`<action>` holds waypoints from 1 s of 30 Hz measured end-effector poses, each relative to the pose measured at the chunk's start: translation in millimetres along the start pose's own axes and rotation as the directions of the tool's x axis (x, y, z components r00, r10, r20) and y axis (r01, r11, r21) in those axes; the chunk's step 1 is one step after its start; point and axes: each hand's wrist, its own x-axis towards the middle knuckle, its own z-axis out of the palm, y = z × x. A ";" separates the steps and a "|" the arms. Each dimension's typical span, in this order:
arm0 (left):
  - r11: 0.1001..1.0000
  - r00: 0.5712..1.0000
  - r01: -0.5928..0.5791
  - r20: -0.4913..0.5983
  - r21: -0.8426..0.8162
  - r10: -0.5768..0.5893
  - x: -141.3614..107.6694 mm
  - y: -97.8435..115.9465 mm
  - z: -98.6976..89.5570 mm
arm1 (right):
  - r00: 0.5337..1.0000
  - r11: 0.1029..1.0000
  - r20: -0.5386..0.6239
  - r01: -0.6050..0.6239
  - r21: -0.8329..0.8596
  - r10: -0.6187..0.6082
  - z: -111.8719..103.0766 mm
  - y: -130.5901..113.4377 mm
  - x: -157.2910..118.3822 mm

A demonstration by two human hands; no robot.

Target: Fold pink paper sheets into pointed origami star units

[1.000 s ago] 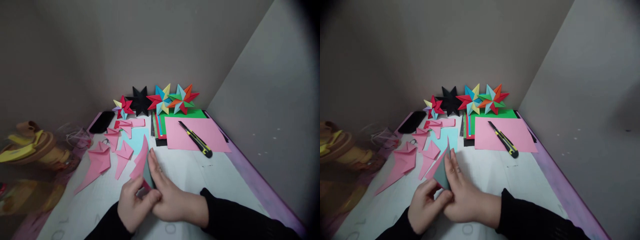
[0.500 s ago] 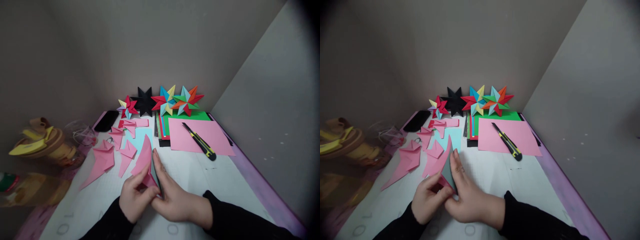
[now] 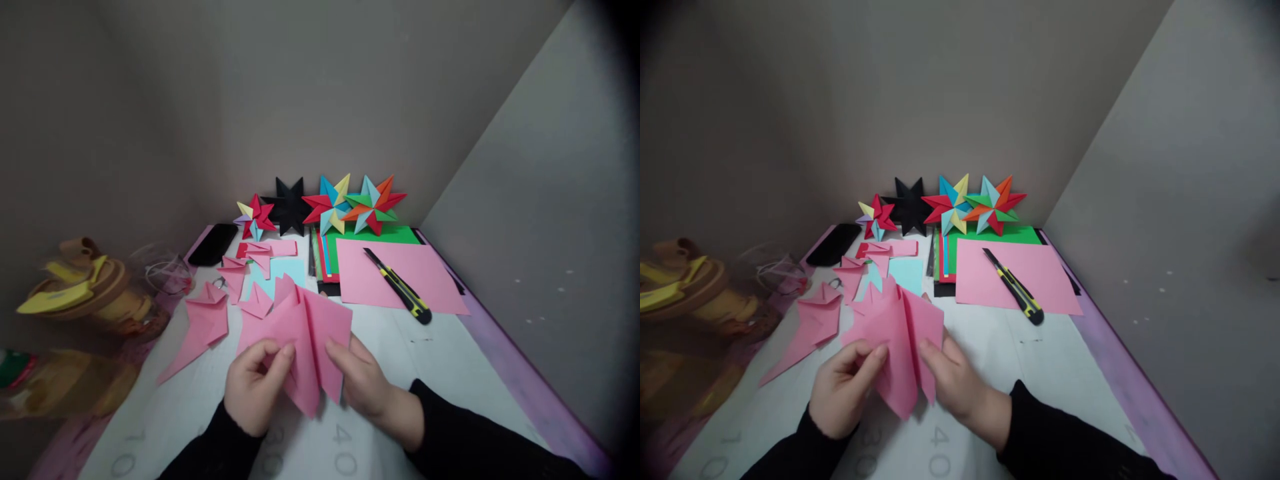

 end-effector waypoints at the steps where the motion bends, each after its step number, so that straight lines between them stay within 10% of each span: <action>1: 1.000 0.998 -0.003 -0.062 0.018 0.005 2.2 -0.7 -1.8 | 0.999 0.999 -0.050 -0.017 0.048 0.019 -0.2 3.3 1.0; 8: 0.983 0.927 -0.170 -0.328 0.067 0.183 8.9 -7.7 -6.5 | 0.993 1.000 -0.117 -0.015 -0.027 0.012 -4.1 0.0 0.1; 13: 0.836 0.852 -0.507 -0.027 0.208 0.523 -1.8 -11.9 -6.9 | 0.994 0.980 0.081 0.084 -0.181 -0.070 -1.2 -11.4 -1.7; 16: 0.805 0.836 -0.547 0.112 0.228 0.537 -8.1 -6.5 -6.6 | 0.974 0.951 0.210 0.137 -0.277 -0.079 1.0 -15.7 -1.4; 30: 0.801 0.849 -0.528 0.151 0.281 0.507 -8.6 2.2 0.5 | 0.932 0.926 0.363 0.148 -0.348 -0.012 3.5 -21.5 -1.1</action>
